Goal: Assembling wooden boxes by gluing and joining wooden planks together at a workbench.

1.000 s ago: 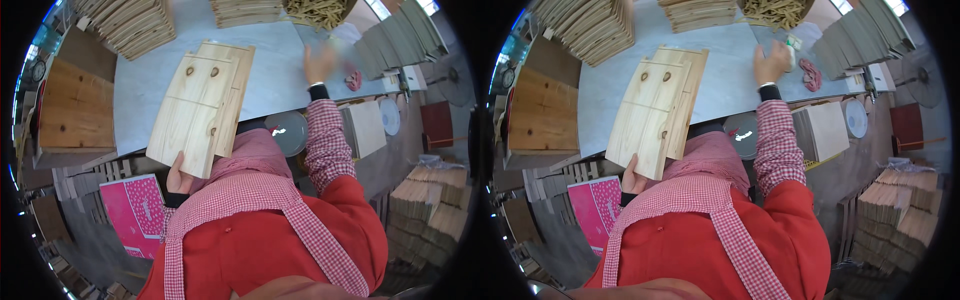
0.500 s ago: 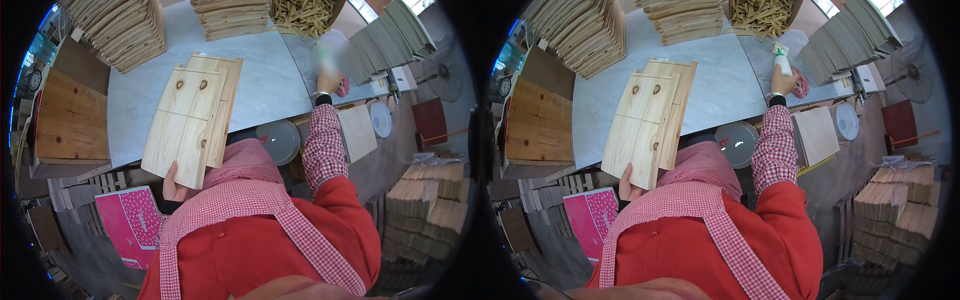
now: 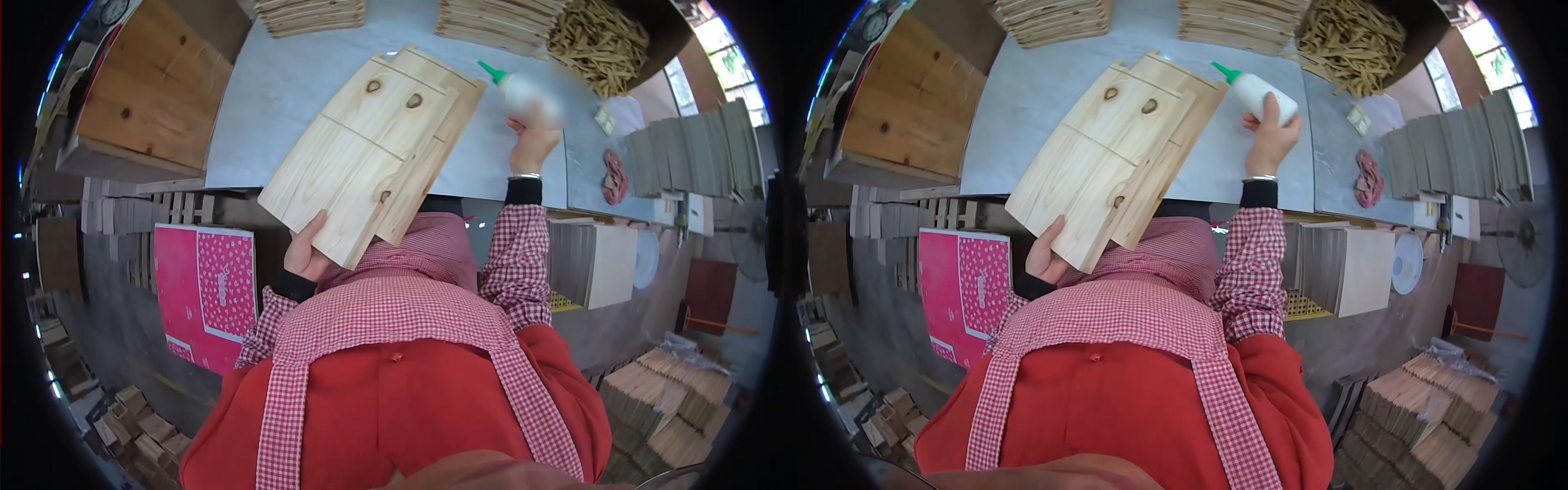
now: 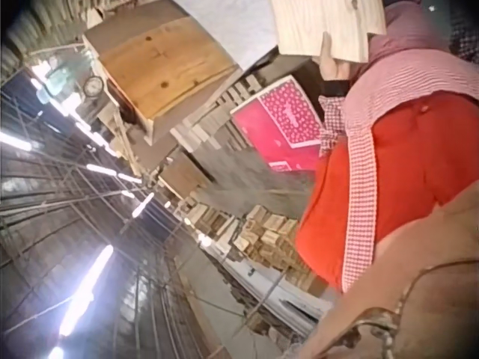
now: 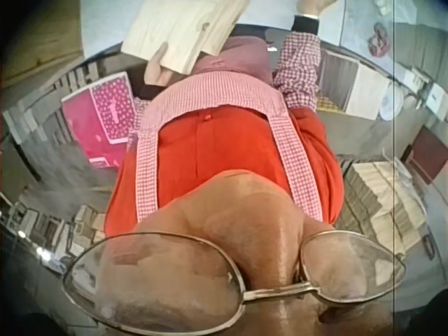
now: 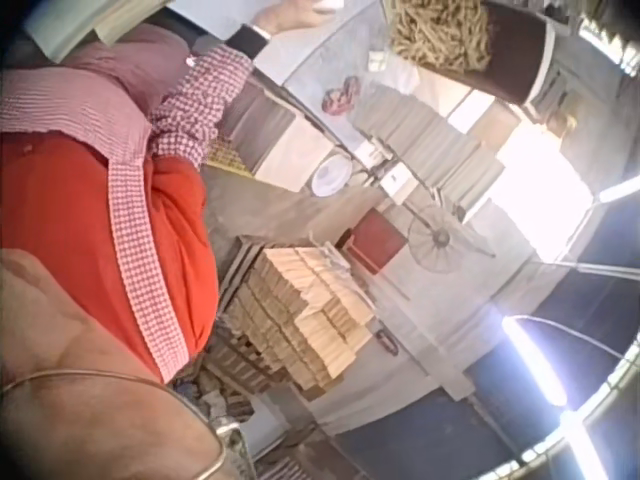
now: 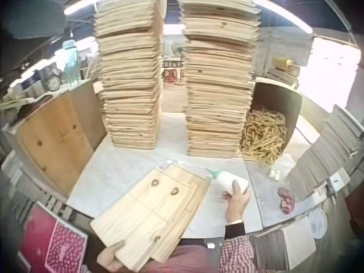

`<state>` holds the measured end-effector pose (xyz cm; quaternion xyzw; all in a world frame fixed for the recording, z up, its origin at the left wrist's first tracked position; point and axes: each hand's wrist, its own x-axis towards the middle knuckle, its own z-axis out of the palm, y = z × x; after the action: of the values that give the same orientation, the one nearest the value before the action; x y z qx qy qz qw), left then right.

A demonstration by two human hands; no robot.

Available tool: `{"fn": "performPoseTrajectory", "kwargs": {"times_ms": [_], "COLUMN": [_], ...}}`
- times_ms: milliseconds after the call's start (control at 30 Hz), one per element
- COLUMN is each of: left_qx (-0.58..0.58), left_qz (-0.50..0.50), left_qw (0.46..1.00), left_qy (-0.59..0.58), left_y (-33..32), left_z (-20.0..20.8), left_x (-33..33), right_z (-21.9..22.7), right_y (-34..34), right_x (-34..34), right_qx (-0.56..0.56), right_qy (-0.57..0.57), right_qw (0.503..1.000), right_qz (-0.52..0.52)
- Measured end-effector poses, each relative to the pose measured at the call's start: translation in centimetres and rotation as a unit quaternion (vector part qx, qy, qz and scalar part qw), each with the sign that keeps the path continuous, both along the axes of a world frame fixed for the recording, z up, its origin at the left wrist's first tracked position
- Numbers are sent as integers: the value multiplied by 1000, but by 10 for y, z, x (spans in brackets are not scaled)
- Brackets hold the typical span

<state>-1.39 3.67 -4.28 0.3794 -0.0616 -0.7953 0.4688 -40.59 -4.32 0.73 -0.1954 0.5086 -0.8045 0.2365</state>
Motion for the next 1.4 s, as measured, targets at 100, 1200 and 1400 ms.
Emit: {"fn": "performPoseTrajectory", "kwargs": {"times_ms": [100, 1200, 1400], "left_qx": [4, -4, -11], "left_qz": [19, 9, -2], "left_qw": [1000, 1000, 1000], "left_qy": [-2, -9, 3], "left_y": [1, 4, 3], "left_z": [0, 3, 5], "left_x": [0, -1, -2], "right_z": [-2, -5, 40], "right_y": [-32, -107, -58], "right_x": [29, 1, -8], "right_qx": [48, 271, 388], "right_qy": [9, 439, 304], "right_qw": [998, 856, 869], "right_qz": [31, -24, 48]}}
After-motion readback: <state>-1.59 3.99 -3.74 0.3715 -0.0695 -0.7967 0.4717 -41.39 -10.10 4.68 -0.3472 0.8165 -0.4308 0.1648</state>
